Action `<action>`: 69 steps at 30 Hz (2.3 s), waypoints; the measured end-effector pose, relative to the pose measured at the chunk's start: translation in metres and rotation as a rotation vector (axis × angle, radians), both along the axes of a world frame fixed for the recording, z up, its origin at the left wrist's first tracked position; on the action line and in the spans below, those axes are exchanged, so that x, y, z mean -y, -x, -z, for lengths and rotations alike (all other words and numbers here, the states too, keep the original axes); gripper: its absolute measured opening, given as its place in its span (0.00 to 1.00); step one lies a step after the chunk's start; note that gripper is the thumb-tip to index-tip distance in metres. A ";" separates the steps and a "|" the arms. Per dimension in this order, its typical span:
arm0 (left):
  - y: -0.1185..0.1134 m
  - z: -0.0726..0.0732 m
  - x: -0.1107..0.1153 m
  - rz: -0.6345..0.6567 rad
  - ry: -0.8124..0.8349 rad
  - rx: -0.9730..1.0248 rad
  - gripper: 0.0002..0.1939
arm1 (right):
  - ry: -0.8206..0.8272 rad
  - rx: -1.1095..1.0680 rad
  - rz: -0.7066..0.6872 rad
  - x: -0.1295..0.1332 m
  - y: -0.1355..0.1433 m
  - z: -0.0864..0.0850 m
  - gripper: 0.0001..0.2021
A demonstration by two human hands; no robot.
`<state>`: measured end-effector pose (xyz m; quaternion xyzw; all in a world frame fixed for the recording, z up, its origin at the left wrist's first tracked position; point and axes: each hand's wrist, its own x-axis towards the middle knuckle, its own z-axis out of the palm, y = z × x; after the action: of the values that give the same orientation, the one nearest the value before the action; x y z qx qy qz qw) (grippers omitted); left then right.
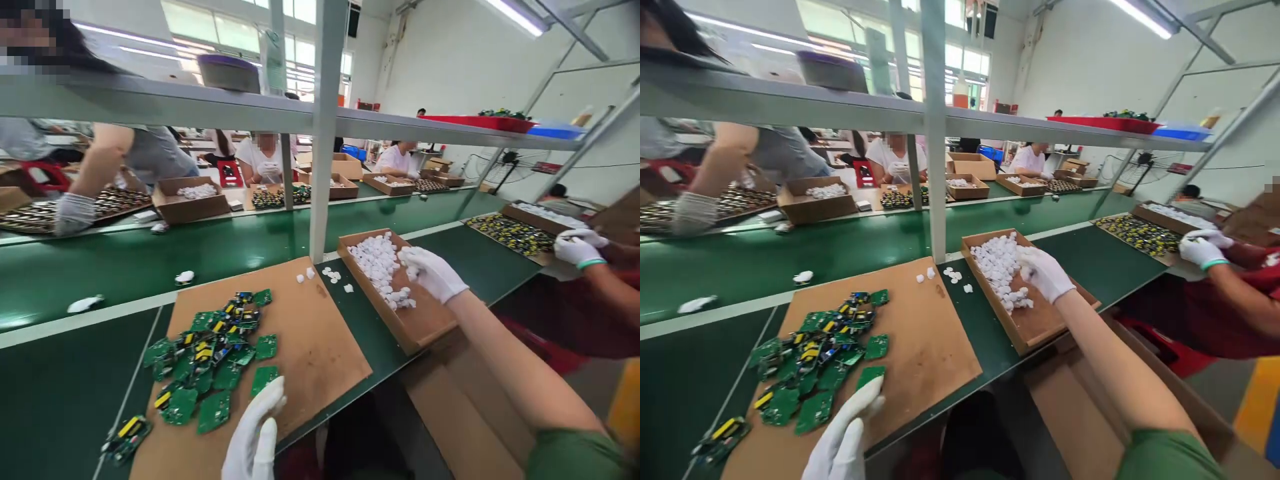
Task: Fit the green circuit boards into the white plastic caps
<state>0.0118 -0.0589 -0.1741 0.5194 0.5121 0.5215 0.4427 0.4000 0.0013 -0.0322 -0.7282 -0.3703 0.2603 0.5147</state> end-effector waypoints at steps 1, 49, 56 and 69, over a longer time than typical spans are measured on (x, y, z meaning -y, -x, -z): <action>-0.013 -0.001 -0.003 0.113 0.125 0.152 0.24 | -0.021 -0.031 -0.032 0.005 0.009 -0.007 0.12; -0.039 -0.043 -0.012 0.103 0.456 0.666 0.24 | -0.210 -0.430 -0.532 0.053 0.206 0.103 0.06; -0.048 -0.051 -0.011 0.131 0.423 0.552 0.19 | -0.187 -0.102 -0.595 0.056 0.197 0.103 0.16; -0.035 -0.042 -0.005 0.219 0.501 0.482 0.20 | 0.036 -0.199 -0.829 0.055 0.179 0.087 0.07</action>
<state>0.0471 -0.0534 -0.1316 0.3089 0.4465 0.4369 0.7172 0.2210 -0.0534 -0.1196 -0.4981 -0.5755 0.5205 0.3869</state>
